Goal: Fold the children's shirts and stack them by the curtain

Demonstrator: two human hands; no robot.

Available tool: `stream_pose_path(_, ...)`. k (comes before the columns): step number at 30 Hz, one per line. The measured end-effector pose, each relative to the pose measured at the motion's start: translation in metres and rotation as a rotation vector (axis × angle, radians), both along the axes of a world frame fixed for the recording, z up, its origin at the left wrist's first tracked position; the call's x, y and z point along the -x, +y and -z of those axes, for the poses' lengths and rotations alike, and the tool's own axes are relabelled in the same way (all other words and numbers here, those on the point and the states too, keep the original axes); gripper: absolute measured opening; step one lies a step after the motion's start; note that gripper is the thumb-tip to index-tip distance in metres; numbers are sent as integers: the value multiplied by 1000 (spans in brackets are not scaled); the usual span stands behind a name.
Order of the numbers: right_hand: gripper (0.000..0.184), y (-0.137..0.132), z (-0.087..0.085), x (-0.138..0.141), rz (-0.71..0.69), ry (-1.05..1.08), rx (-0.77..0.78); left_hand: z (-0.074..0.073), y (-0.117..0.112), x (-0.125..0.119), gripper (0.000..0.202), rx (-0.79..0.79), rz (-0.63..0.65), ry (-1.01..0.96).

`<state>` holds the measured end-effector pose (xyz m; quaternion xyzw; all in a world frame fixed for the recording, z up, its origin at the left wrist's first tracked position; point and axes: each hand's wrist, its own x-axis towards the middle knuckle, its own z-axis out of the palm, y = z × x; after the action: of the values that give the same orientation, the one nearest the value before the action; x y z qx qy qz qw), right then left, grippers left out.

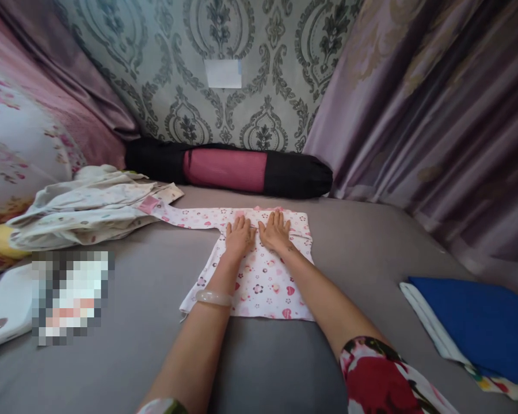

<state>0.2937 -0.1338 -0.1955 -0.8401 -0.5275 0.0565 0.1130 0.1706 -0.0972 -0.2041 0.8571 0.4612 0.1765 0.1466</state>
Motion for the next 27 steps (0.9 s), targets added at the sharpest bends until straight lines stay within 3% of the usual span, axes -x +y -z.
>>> stream_pose_path(8,71,-4,-4,-30,261,11,84,-2,-1,0,46,-11,-5,-6)
stream_pose_path(16,62,-17,-7,-58,140,-183,50,-3,-2,0,46,-12,-15,4)
stream_pose_path(27,64,-23,-6,-69,105,-36,66,-4,-3,0,45,-15,-30,-36)
